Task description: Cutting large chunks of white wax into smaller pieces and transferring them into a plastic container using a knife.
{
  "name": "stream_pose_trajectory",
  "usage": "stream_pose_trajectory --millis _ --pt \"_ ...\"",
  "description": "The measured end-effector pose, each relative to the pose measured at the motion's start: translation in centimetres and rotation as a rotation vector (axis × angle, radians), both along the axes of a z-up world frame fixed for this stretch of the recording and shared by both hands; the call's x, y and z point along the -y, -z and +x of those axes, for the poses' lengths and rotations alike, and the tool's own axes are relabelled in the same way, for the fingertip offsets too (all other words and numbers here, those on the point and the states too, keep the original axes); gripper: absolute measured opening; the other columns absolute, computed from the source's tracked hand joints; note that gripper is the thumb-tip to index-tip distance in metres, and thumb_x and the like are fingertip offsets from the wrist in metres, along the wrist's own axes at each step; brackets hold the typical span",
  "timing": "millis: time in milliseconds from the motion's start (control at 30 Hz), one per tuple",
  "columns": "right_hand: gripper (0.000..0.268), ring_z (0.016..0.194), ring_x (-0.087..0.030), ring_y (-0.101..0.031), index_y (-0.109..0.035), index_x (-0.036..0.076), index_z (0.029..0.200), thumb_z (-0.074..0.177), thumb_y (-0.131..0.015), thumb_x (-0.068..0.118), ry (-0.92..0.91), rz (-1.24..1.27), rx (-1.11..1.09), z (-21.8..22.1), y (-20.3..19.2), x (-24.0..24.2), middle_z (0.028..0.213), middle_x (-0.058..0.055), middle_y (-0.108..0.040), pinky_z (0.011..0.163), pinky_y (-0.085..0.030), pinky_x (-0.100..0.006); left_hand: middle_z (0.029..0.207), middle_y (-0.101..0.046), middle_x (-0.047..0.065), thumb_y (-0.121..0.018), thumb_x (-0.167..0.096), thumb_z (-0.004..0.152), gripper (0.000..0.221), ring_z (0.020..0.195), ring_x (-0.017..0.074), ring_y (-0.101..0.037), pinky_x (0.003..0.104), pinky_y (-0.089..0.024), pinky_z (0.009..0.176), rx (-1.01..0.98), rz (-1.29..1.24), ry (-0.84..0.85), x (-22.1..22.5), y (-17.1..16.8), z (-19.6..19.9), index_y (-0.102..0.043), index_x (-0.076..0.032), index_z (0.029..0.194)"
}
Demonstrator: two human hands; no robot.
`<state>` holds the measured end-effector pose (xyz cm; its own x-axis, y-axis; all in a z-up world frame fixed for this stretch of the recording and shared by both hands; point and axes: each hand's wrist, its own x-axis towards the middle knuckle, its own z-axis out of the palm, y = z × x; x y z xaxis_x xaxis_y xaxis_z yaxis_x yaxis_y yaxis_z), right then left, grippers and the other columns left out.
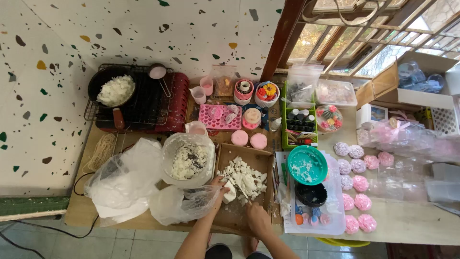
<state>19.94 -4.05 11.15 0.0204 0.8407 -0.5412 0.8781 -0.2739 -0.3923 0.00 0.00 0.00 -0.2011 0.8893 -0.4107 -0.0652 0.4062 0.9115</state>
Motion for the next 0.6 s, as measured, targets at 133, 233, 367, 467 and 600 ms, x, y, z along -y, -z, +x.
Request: stream_pose_trajectory --millis 133,233,367,467,600 --pt "0.06 0.093 -0.054 -0.068 -0.061 -0.001 0.102 0.104 -0.034 0.053 0.06 -0.032 -0.063 -0.2 -0.8 -1.0 0.092 -0.032 -0.071 0.083 -0.054 -0.062 0.127 -0.067 0.02 -0.076 0.007 0.079 0.064 0.117 0.0274 -0.066 0.035 -0.059 0.091 0.05 -0.006 -0.024 0.0 1.4 0.0 -0.052 -0.005 0.137" --pt "0.063 0.096 -0.053 -0.068 -0.065 -0.001 0.101 0.105 -0.036 0.055 0.113 0.001 -0.007 0.7 0.0 -0.5 0.092 -0.034 -0.07 0.086 -0.053 -0.061 0.13 -0.062 0.019 -0.074 0.007 0.081 0.063 0.116 0.0246 -0.064 0.036 -0.062 0.088 0.159 0.005 -0.092 0.5 1.3 0.4 -0.051 -0.003 0.139" --pt "0.055 0.091 -0.052 -0.07 -0.061 -0.001 0.102 0.104 -0.037 0.049 0.113 -0.026 -0.094 -0.4 -2.7 -0.2 0.09 -0.031 -0.071 0.08 -0.055 -0.061 0.129 -0.063 0.019 -0.077 0.002 0.081 0.065 0.106 0.0275 -0.068 0.034 -0.062 0.086 0.119 -0.07 -0.055 0.1 0.7 0.1 -0.05 -0.004 0.141" --pt "0.052 0.088 -0.052 -0.069 -0.06 -0.001 0.1 0.104 -0.041 0.047 0.116 -0.015 -0.16 -1.1 -3.5 1.7 0.087 -0.031 -0.071 0.077 -0.055 -0.061 0.127 -0.066 0.02 -0.079 0.004 0.08 0.065 0.109 0.0255 -0.067 0.034 -0.061 0.087 0.115 -0.065 -0.051 0.0 0.7 0.3 -0.051 -0.002 0.139" --pt "0.051 0.087 -0.053 -0.067 -0.062 0.001 0.097 0.103 -0.044 0.048 0.059 0.011 -0.133 -1.2 -0.9 3.4 0.086 -0.031 -0.07 0.075 -0.053 -0.062 0.125 -0.069 0.018 -0.08 0.001 0.082 0.06 0.112 0.0212 -0.069 0.032 -0.062 0.088 -0.009 -0.056 -0.007 0.5 -1.6 0.2 -0.053 -0.001 0.136"
